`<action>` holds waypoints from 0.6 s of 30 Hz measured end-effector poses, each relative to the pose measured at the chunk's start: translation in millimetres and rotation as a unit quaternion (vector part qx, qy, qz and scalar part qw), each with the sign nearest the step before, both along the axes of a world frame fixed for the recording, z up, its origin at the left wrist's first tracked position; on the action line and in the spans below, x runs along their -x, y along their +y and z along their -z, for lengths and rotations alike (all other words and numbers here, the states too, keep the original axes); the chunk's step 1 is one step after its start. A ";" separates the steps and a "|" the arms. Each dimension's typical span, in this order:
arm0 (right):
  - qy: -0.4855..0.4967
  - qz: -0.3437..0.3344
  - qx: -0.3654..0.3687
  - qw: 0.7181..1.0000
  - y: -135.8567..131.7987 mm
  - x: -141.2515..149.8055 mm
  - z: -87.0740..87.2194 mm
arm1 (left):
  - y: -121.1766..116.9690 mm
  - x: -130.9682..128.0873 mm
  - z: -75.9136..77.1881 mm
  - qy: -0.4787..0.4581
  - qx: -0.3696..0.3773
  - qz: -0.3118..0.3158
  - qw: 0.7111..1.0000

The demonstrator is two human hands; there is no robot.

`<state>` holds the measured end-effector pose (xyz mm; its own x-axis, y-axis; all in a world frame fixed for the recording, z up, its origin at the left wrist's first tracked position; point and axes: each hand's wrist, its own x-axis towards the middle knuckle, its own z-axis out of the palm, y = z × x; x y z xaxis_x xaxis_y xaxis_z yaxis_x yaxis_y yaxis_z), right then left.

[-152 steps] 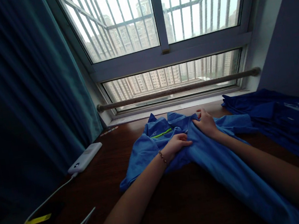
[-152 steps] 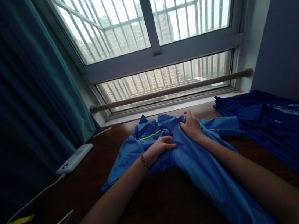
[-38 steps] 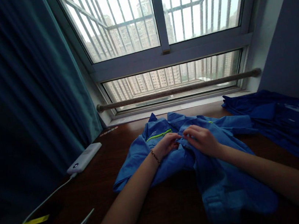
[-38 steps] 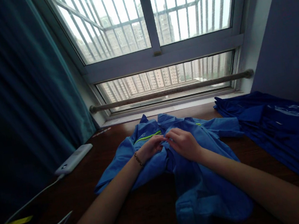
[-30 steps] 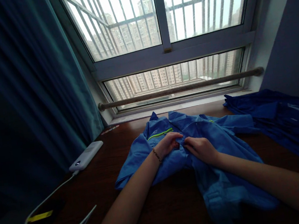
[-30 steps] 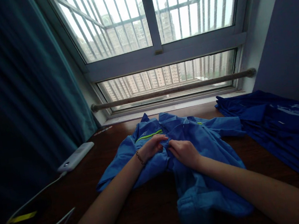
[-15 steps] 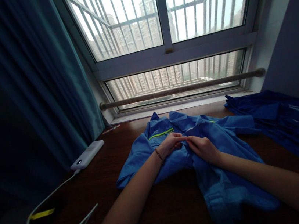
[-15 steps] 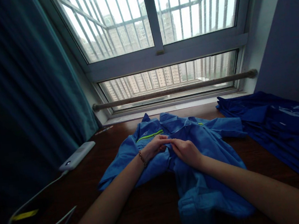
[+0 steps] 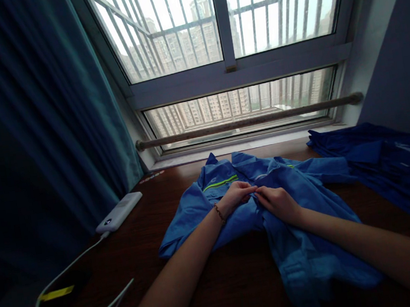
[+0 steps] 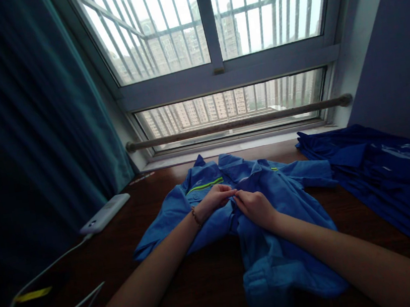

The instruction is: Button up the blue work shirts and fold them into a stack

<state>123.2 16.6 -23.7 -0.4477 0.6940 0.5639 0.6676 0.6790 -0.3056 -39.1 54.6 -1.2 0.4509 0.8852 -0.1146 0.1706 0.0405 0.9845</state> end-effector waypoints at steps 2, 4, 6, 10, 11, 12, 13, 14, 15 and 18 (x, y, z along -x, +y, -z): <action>-0.011 0.020 0.004 1.000 1.0 -0.2 1.1 | 2.5 -0.7 4.7 0.001 -0.039 0.010 0.999; -0.003 0.037 0.017 0.999 2.5 -0.5 1.0 | 3.4 -1.8 8.0 0.012 -0.075 0.003 0.997; 0.020 0.045 0.036 0.998 4.6 -0.8 -0.7 | 3.0 -3.1 10.4 0.024 -0.101 -0.014 0.995; 0.088 0.037 0.088 0.991 8.7 -0.7 -7.2 | 1.4 -5.6 14.0 0.025 -0.121 -0.040 0.992; 0.106 0.031 0.106 0.988 9.6 -0.5 -8.6 | 1.3 -5.9 14.5 0.021 -0.121 -0.043 0.991; 0.123 0.025 0.122 0.985 10.3 -0.1 -9.5 | 1.2 -6.1 14.4 0.017 -0.120 -0.045 0.992; 0.140 0.021 0.139 0.980 10.9 0.3 -9.7 | 1.1 -6.1 13.9 0.015 -0.116 -0.046 0.992; 0.159 0.018 0.155 0.975 11.4 0.7 -9.1 | 0.9 -5.9 12.9 0.015 -0.110 -0.046 0.993; 0.180 0.017 0.171 0.969 11.9 1.2 -8.0 | 0.5 -5.5 11.5 0.017 -0.104 -0.045 0.993; 0.252 0.025 0.209 0.945 12.6 2.6 -2.7 | -1.0 -3.9 7.5 0.025 -0.094 -0.045 0.994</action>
